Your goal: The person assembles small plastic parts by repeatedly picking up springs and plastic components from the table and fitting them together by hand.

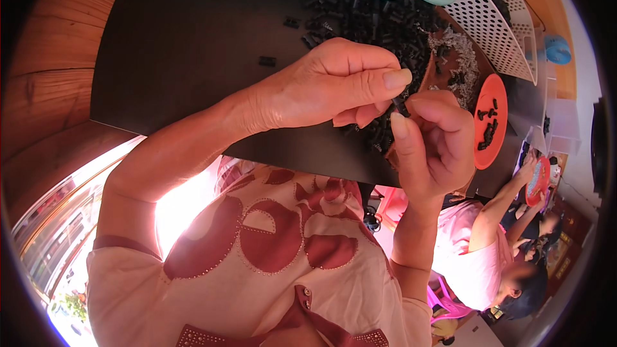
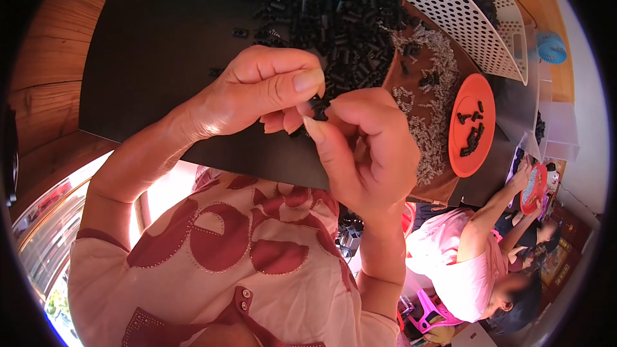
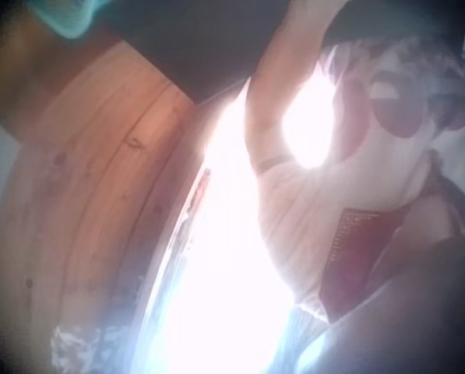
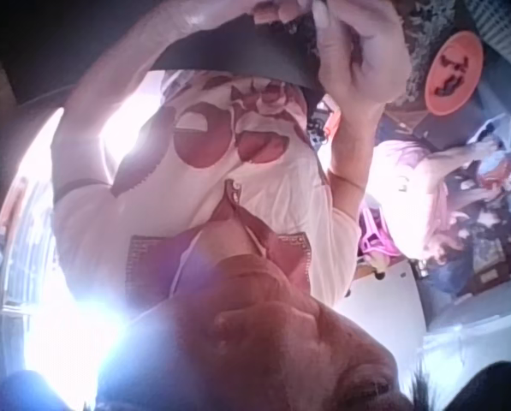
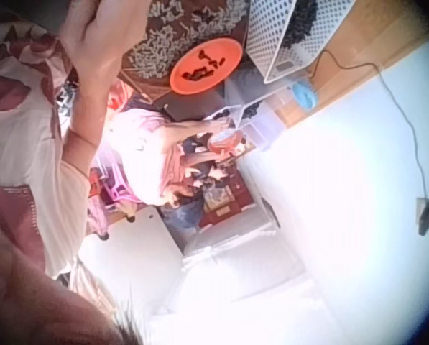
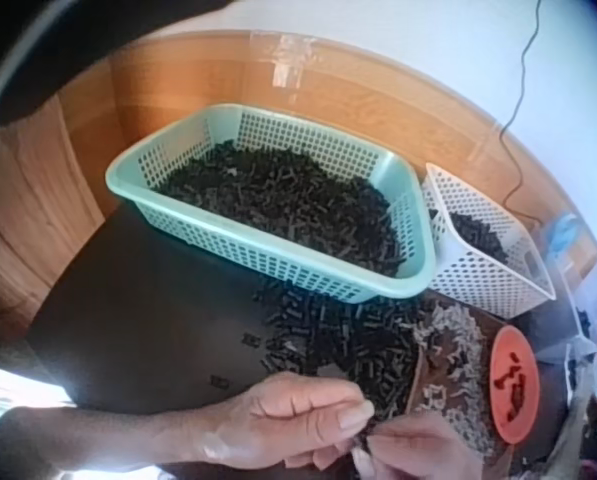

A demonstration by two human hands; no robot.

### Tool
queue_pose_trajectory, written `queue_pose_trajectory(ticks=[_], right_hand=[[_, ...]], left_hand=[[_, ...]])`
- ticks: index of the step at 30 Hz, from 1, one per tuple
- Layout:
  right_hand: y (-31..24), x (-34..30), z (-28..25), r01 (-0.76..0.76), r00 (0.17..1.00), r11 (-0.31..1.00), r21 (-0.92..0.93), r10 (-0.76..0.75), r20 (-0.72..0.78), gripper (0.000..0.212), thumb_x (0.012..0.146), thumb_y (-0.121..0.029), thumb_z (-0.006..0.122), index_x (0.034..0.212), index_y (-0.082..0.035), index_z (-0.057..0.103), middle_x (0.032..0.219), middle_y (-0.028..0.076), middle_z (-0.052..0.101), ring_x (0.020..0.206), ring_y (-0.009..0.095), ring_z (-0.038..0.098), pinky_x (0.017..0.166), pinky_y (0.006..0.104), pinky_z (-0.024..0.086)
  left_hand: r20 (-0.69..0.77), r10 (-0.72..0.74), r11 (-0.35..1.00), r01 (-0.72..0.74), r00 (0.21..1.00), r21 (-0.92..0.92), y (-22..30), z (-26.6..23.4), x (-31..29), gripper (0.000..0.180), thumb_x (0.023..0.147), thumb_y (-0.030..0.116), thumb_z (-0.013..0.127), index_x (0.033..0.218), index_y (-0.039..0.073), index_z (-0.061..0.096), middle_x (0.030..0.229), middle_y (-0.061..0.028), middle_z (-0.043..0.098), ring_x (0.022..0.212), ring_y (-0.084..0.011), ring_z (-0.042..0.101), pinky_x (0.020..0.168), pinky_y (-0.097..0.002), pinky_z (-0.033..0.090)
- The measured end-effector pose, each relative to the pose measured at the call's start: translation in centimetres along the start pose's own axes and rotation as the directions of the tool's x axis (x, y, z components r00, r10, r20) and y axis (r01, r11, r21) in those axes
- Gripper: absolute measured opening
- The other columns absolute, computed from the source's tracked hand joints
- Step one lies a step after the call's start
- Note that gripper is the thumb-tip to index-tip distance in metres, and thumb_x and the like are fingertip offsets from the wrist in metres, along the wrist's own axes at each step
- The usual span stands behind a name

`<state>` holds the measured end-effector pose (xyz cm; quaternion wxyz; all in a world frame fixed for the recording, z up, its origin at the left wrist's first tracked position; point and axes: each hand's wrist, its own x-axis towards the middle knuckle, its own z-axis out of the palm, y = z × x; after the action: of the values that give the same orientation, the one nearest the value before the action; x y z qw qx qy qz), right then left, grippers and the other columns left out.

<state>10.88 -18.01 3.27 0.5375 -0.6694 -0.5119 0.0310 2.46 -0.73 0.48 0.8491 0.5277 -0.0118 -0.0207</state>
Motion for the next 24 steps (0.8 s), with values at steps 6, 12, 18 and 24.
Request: queue_pose_trajectory(ticks=[6,12,18,24], right_hand=[[0.1,-0.6,-0.3,-0.002,1.000,1.000,-0.014,0.002,0.019,0.021,0.083,0.003,0.072,0.099,0.000,0.058,0.081,0.014,0.063,0.061,0.017,0.057,0.052,0.0248,0.044],[0.0,-0.6,-0.4,0.061,0.998,0.992,-0.114,-0.061,0.002,0.021,0.081,0.002,0.073,0.096,0.000,0.059,0.079,0.014,0.063,0.060,0.020,0.059,0.050,0.0267,0.045],[-0.6,-0.9,0.1,0.012,0.999,0.987,-0.162,-0.017,-0.029,0.018,0.081,0.002,0.073,0.093,0.000,0.060,0.076,0.013,0.063,0.056,0.019,0.058,0.048,0.0266,0.043],[-0.8,-1.4,0.5,-0.068,0.995,0.997,-0.026,0.066,-0.078,0.014,0.085,0.003,0.070,0.092,0.001,0.059,0.074,0.011,0.062,0.056,0.013,0.053,0.048,0.0236,0.040]], left_hand=[[0.014,0.015,0.998,-0.016,1.000,0.069,0.3,0.3,0.1,0.032,0.102,0.032,0.053,0.086,0.004,0.060,0.066,-0.0001,0.057,0.055,-0.0035,0.050,0.047,-0.0192,0.038],[-0.003,-0.014,0.997,0.014,1.000,0.078,0.3,0.4,0.4,0.032,0.101,0.032,0.054,0.084,0.005,0.059,0.065,-0.0001,0.057,0.054,-0.0037,0.049,0.047,-0.0190,0.039],[-0.024,0.002,0.998,-0.001,1.000,0.065,0.5,0.7,0.2,0.033,0.101,0.034,0.054,0.088,0.005,0.060,0.065,-0.0002,0.057,0.054,-0.0036,0.049,0.047,-0.0186,0.039],[0.020,0.019,0.995,-0.020,1.000,0.094,0.4,0.5,0.2,0.032,0.101,0.034,0.054,0.091,0.004,0.061,0.065,-0.0007,0.057,0.054,-0.0034,0.050,0.046,-0.0187,0.038]])
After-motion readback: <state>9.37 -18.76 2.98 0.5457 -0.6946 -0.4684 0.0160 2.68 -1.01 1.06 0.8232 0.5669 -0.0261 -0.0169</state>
